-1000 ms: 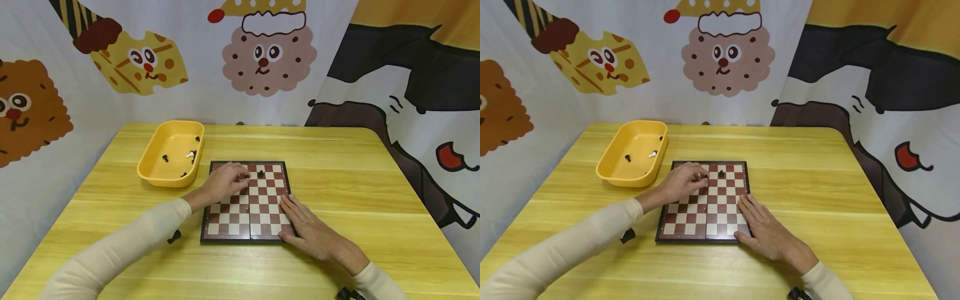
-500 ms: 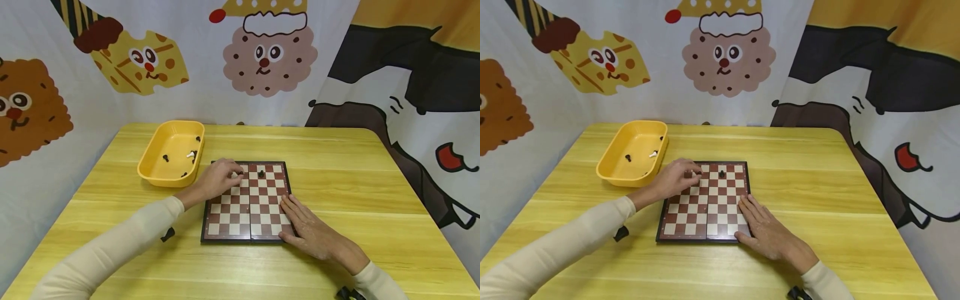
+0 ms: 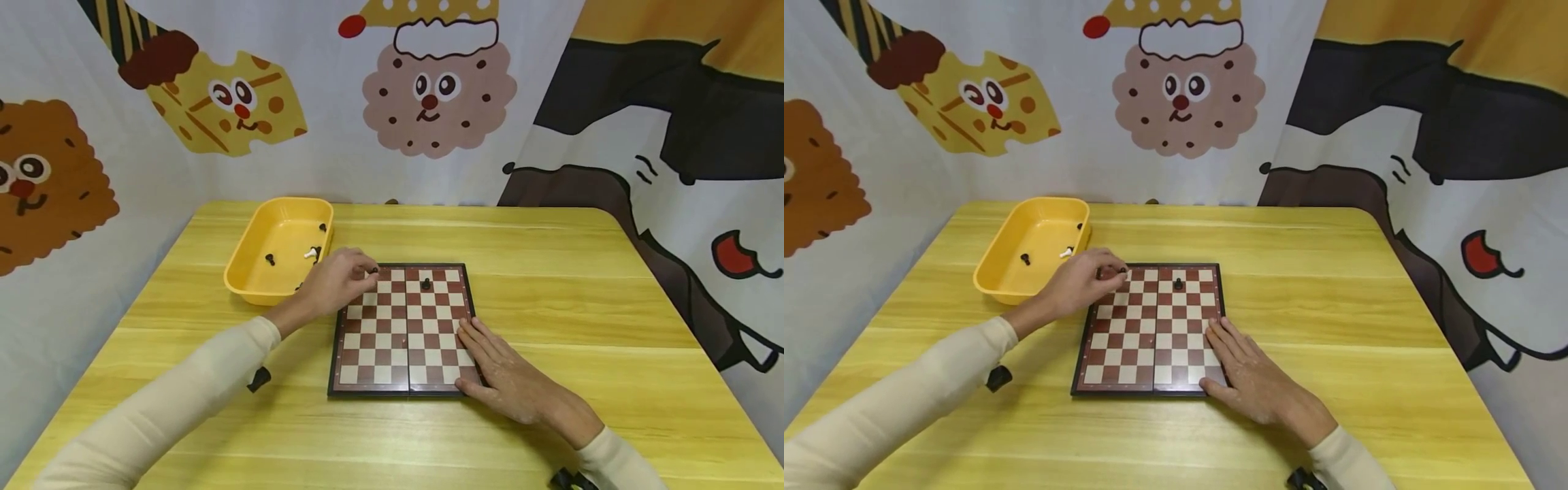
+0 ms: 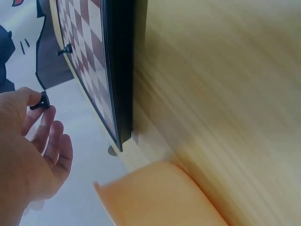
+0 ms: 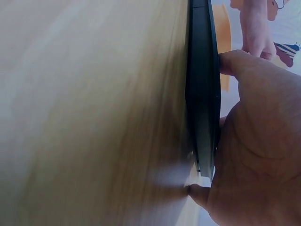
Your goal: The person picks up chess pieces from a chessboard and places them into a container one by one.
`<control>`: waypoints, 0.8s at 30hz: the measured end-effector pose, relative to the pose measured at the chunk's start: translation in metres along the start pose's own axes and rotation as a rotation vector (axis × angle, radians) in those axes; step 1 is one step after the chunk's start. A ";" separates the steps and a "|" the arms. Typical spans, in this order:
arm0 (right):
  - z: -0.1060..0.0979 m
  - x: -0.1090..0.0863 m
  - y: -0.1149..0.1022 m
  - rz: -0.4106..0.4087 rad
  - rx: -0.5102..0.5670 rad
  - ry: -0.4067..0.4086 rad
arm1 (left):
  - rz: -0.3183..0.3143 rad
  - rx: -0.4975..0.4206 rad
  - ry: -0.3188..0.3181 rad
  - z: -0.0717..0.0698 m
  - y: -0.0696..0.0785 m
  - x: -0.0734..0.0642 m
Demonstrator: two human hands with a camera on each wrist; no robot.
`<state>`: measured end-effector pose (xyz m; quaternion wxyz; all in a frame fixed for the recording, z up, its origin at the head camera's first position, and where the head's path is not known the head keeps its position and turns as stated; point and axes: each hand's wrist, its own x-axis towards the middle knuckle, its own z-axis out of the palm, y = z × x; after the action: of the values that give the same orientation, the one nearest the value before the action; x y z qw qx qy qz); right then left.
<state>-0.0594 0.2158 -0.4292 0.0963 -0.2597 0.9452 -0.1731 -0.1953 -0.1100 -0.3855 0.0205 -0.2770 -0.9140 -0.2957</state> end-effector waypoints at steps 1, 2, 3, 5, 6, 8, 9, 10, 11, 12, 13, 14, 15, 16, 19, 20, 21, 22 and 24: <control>0.000 0.000 0.000 -0.001 -0.001 0.001 | -0.007 -0.002 0.005 -0.001 -0.001 -0.001; 0.000 0.000 0.001 -0.003 -0.002 0.001 | -0.012 -0.002 0.011 -0.003 -0.002 -0.001; 0.000 0.000 0.001 -0.004 -0.003 0.002 | -0.018 -0.001 0.019 -0.005 -0.003 -0.002; 0.000 0.000 0.002 -0.007 -0.006 0.004 | -0.029 0.012 0.031 -0.008 -0.005 -0.003; 0.000 0.000 0.002 -0.008 -0.006 0.005 | -0.035 0.017 0.037 -0.009 -0.006 -0.004; 0.000 0.000 0.002 -0.010 -0.009 0.006 | -0.041 0.029 0.042 -0.012 -0.008 -0.005; 0.000 0.000 0.003 -0.010 -0.010 0.008 | -0.047 0.035 0.043 -0.014 -0.009 -0.006; 0.000 0.000 0.003 -0.011 -0.010 0.009 | -0.056 0.038 0.044 -0.015 -0.010 -0.006; 0.000 0.000 0.003 -0.012 -0.011 0.010 | -0.065 0.040 0.049 -0.017 -0.012 -0.007; 0.000 0.000 0.003 -0.014 -0.012 0.012 | -0.074 0.040 0.060 -0.020 -0.014 -0.007; 0.000 0.000 0.003 -0.016 -0.012 0.014 | -0.083 0.040 0.072 -0.022 -0.016 -0.007; 0.000 0.000 0.003 -0.017 -0.013 0.016 | -0.094 0.038 0.088 -0.025 -0.019 -0.007; 0.000 0.000 0.003 -0.018 -0.013 0.017 | -0.105 0.039 0.104 -0.028 -0.022 -0.007; -0.001 0.000 0.003 -0.020 -0.013 0.017 | -0.118 0.038 0.124 -0.031 -0.026 -0.007; -0.001 -0.001 0.003 -0.018 -0.013 0.019 | -0.147 0.031 0.169 -0.038 -0.038 -0.005; -0.001 -0.001 0.003 -0.018 -0.011 0.019 | -0.159 0.028 0.180 -0.040 -0.042 -0.005; -0.001 -0.001 0.003 -0.018 -0.011 0.019 | -0.172 0.027 0.189 -0.042 -0.047 -0.004; -0.001 -0.002 0.003 -0.019 -0.011 0.020 | -0.188 0.022 0.198 -0.044 -0.051 -0.004; -0.001 -0.002 0.003 -0.021 -0.011 0.023 | -0.211 0.018 0.204 -0.048 -0.058 -0.004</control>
<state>-0.0594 0.2190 -0.4292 0.0822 -0.2681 0.9443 -0.1720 -0.2283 -0.1770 -0.3775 0.0847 -0.1477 -0.9338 -0.3147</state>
